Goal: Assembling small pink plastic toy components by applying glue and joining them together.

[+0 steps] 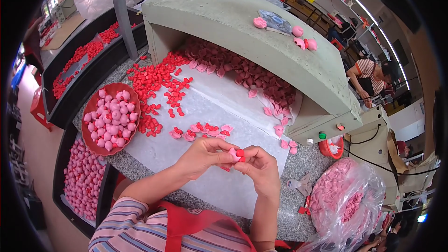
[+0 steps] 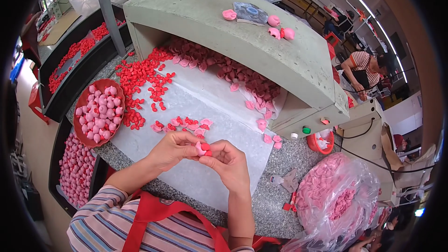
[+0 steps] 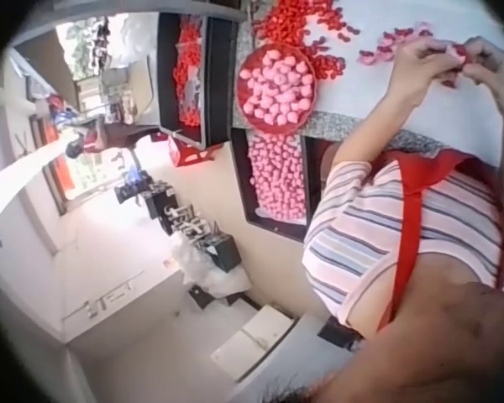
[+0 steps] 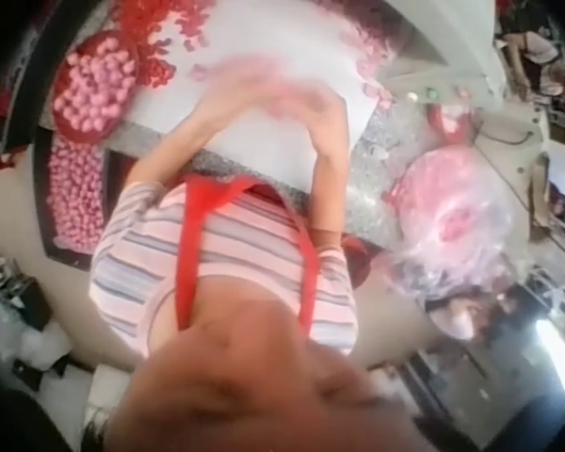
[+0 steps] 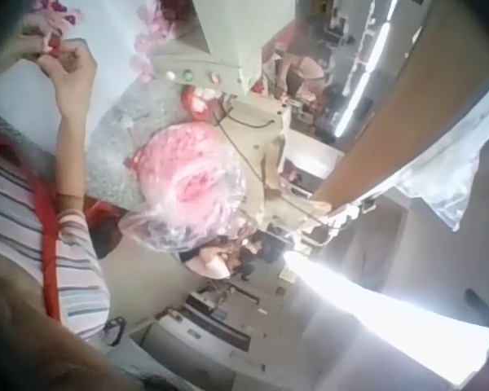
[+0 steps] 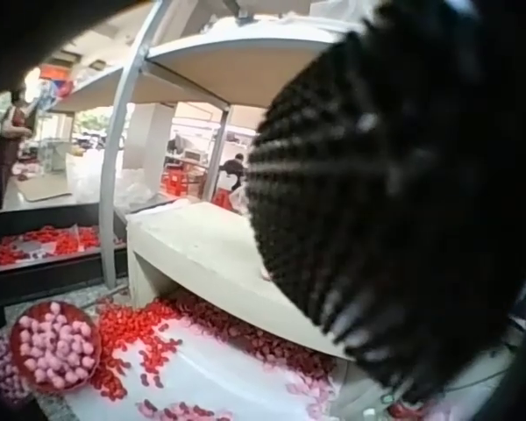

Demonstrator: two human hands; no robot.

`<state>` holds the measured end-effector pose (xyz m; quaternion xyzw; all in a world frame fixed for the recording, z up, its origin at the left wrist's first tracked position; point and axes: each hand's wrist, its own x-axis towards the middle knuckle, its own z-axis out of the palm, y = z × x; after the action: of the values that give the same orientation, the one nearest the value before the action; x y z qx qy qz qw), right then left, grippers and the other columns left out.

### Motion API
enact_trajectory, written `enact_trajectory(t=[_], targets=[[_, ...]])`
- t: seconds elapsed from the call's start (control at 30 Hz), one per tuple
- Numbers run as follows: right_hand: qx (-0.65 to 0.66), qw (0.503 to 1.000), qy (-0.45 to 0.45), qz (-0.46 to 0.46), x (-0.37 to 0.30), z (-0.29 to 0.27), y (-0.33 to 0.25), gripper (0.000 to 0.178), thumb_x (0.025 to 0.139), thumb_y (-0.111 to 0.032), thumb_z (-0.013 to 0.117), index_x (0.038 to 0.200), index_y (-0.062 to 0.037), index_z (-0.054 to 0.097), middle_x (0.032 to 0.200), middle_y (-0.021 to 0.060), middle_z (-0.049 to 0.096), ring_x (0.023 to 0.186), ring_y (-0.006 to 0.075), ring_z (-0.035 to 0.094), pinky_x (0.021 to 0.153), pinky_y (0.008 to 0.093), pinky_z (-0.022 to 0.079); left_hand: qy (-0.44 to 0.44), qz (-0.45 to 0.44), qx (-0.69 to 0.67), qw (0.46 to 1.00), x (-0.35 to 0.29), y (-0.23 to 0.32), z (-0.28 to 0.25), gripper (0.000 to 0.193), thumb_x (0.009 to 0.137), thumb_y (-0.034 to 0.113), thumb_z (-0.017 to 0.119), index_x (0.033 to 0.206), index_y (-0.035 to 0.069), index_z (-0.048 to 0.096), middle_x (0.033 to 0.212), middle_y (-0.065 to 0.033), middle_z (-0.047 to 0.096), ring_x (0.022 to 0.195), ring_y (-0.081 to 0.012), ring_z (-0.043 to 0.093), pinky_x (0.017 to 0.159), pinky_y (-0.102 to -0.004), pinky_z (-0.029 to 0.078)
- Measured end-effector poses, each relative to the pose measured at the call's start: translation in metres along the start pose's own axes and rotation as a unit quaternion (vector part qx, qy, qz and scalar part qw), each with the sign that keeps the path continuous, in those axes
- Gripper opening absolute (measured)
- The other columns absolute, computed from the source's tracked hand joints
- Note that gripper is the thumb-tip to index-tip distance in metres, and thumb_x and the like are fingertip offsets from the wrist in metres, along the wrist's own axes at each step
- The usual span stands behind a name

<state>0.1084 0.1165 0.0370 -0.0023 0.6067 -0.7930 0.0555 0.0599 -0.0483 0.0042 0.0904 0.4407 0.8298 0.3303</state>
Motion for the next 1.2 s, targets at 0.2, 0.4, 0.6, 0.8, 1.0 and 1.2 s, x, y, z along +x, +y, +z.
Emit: enact_trajectory(t=[0.2, 0.4, 0.6, 0.8, 1.0, 1.2], targets=[[0.014, 0.998, 0.053, -0.038, -0.002, 0.016, 0.007, 0.019, 0.072, 0.005, 0.065, 0.089, 0.0014, 0.058, 0.087, 0.0059, 0.057, 0.078, 0.0113, 0.056, 0.062, 0.0207, 0.045, 0.046, -0.014, -0.120, 0.992, -0.008, -0.008, -0.001, 0.018, 0.077, -0.001, 0.061, 0.096, 0.000, 0.059, 0.095, -0.0093, 0.060, 0.088, -0.0172, 0.060, 0.078, -0.0287, 0.051], [-0.089, 0.988, 0.091, -0.093, -0.008, 0.016, 0.019, 0.020, 0.070, 0.001, 0.069, 0.087, -0.0016, 0.060, 0.085, 0.0031, 0.056, 0.072, 0.0092, 0.053, 0.058, 0.0210, 0.043, 0.045, 0.224, 0.098, 0.969, -0.010, -0.006, 0.007, 0.020, 0.076, -0.007, 0.060, 0.095, -0.002, 0.059, 0.088, -0.0076, 0.057, 0.084, -0.0157, 0.060, 0.074, -0.0278, 0.052], [-0.482, 0.870, 0.037, -0.093, -0.008, 0.018, -0.021, 0.029, 0.058, -0.012, 0.079, 0.075, -0.0023, 0.057, 0.070, 0.0028, 0.055, 0.060, 0.0105, 0.050, 0.052, 0.0237, 0.042, -0.025, 0.115, 0.086, 0.989, -0.011, -0.005, 0.003, 0.016, 0.073, -0.007, 0.062, 0.087, -0.002, 0.062, 0.088, -0.0069, 0.055, 0.081, -0.0138, 0.057, 0.073, -0.0247, 0.048], [-0.412, 0.878, 0.089, -0.227, -0.003, 0.024, 0.005, 0.028, 0.058, -0.011, 0.079, 0.066, -0.0026, 0.053, 0.060, 0.0025, 0.051, 0.053, 0.0100, 0.046, 0.048, 0.0233, 0.040, -0.018, 0.067, 0.045, 0.997, -0.011, 0.001, -0.003, 0.013, 0.071, -0.003, 0.065, 0.084, 0.000, 0.064, 0.080, -0.0044, 0.054, 0.077, -0.0141, 0.057, 0.067, -0.0242, 0.046], [-0.257, 0.948, 0.128, -0.137, -0.004, 0.018, 0.038, 0.029, 0.059, -0.011, 0.080, 0.074, -0.0028, 0.056, 0.066, 0.0018, 0.053, 0.057, 0.0076, 0.048, 0.054, 0.0214, 0.040, 0.008, -0.018, 0.012, 1.000, -0.001, -0.009, -0.009, 0.013, 0.076, 0.001, 0.062, 0.089, 0.001, 0.063, 0.088, -0.0101, 0.061, 0.081, -0.0164, 0.061, 0.070, -0.0271, 0.049], [-0.393, 0.902, 0.142, -0.109, 0.002, 0.010, 0.016, 0.031, 0.061, -0.015, 0.078, 0.079, -0.0022, 0.056, 0.069, 0.0021, 0.055, 0.059, 0.0097, 0.049, 0.056, 0.0221, 0.042, 0.040, -0.073, -0.128, 0.988, 0.013, -0.021, -0.020, 0.015, 0.079, 0.005, 0.062, 0.093, 0.001, 0.061, 0.088, -0.0110, 0.063, 0.080, -0.0190, 0.062, 0.072, -0.0304, 0.052]])
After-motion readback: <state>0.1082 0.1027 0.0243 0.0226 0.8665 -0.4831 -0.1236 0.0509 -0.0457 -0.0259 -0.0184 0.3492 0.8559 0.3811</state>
